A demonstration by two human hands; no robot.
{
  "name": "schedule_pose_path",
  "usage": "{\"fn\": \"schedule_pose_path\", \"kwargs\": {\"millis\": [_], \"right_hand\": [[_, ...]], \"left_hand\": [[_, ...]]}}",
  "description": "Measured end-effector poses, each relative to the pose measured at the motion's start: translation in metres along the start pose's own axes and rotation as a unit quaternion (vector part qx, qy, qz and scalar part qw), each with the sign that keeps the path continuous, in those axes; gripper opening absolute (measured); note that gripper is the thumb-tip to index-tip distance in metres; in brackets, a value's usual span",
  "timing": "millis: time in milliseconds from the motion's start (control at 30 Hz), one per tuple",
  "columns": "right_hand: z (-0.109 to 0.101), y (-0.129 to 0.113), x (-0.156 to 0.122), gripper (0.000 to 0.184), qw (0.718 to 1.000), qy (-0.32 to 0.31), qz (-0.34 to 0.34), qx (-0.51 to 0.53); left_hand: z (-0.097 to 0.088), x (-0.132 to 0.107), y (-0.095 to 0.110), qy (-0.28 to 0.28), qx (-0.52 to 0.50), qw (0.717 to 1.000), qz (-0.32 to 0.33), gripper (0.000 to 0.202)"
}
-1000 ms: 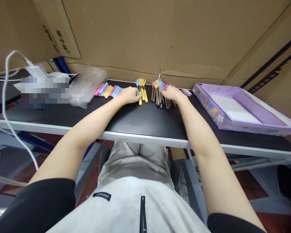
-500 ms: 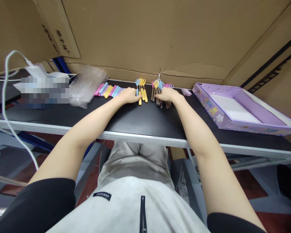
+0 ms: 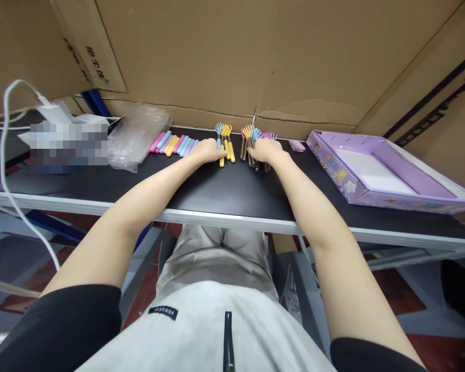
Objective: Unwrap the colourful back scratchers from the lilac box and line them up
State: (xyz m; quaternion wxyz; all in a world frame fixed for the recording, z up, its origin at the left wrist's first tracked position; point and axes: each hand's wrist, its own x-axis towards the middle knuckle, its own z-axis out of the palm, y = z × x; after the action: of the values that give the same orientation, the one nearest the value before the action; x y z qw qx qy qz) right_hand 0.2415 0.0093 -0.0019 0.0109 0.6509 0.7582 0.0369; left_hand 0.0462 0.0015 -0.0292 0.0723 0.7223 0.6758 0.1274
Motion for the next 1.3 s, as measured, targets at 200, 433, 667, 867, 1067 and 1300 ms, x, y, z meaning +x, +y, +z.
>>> {"fn": "schedule_pose_path", "kwargs": {"millis": [200,433,667,867,1067,1300], "right_hand": [[0.000,-0.001,-0.001,0.054,1.000,0.014,0.003,0.008],[0.000,0.002,-0.003,0.055,0.997,0.057,0.006,0.042],[0.001,0.002,0.007,0.049,0.946,0.136,0.004,0.295],[-0.003,-0.009,0.006,0.052,0.771,0.090,-0.027,0.629],[-0.011,-0.019,-0.004,0.044,0.712,0.059,-0.016,0.700],[-0.009,-0.032,-0.013,0.039,0.702,-0.005,-0.038,0.711]], "left_hand": [[0.006,0.003,-0.001,0.019,0.001,1.000,-0.001,0.041],[-0.002,-0.009,0.005,0.065,0.007,0.998,-0.007,0.047],[-0.011,-0.025,0.014,0.110,0.037,0.990,0.080,0.044],[-0.014,-0.036,0.019,0.088,0.101,0.962,0.238,0.036],[-0.015,-0.036,0.019,0.108,0.081,0.968,0.211,0.032],[-0.013,-0.031,0.013,0.118,0.083,0.970,0.198,0.038]]}}
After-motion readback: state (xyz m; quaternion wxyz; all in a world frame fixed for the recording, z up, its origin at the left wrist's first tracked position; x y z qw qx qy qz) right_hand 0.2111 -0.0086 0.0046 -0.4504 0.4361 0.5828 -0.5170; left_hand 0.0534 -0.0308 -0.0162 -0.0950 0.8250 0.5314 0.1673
